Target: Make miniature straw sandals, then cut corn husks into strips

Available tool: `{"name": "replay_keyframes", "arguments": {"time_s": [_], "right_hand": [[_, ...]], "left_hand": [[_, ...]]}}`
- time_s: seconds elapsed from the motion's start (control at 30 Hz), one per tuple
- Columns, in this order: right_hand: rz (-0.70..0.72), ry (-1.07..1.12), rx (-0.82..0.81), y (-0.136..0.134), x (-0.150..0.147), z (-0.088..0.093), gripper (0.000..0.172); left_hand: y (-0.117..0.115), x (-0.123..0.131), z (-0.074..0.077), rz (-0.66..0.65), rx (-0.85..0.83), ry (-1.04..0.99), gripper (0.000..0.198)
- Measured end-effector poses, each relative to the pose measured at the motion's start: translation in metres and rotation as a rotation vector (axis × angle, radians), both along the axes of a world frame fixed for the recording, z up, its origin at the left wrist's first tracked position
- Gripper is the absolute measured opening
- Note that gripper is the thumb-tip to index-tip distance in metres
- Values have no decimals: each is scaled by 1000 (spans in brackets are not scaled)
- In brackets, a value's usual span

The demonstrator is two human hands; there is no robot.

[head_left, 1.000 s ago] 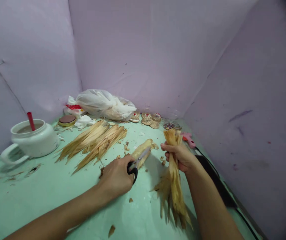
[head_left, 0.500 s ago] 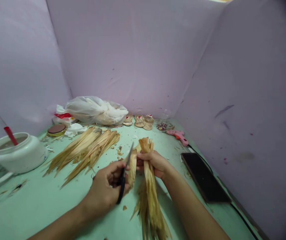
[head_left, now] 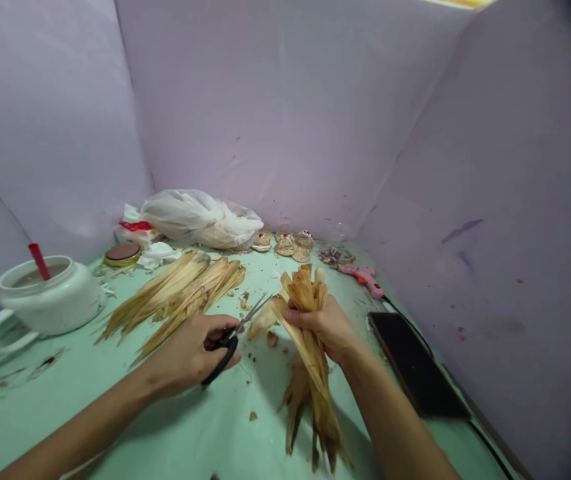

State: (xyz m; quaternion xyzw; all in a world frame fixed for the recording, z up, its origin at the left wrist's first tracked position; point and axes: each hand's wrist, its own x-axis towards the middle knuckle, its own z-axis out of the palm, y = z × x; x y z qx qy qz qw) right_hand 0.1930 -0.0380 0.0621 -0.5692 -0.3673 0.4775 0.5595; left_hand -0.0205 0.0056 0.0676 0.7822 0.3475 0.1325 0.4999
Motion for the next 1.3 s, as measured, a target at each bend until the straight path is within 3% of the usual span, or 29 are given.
{"name": "replay_keyframes", "arguments": {"time_s": [0.07,0.2,0.43,0.73,1.03,1.3], "right_hand": [[25,-125,-4,-3,-2,3,22],[132,-247,27,-7,-8,10,19],[232,-290,61,-8,-17,12,21],[245,-323,51,-8,-14,6,23],[201,-312,66,-9,-16,8,25],[202,-292,43,-8,-20,8,25]], "left_hand": [[3,-4,8,-80,-20,53,13],[3,-7,13,-120,2,106,7],[0,-5,4,-111,84,64,7],[7,-8,-3,-183,-104,4,3],[9,-7,-9,-134,-199,42,23],[5,-1,-5,-70,-314,32,40]]}}
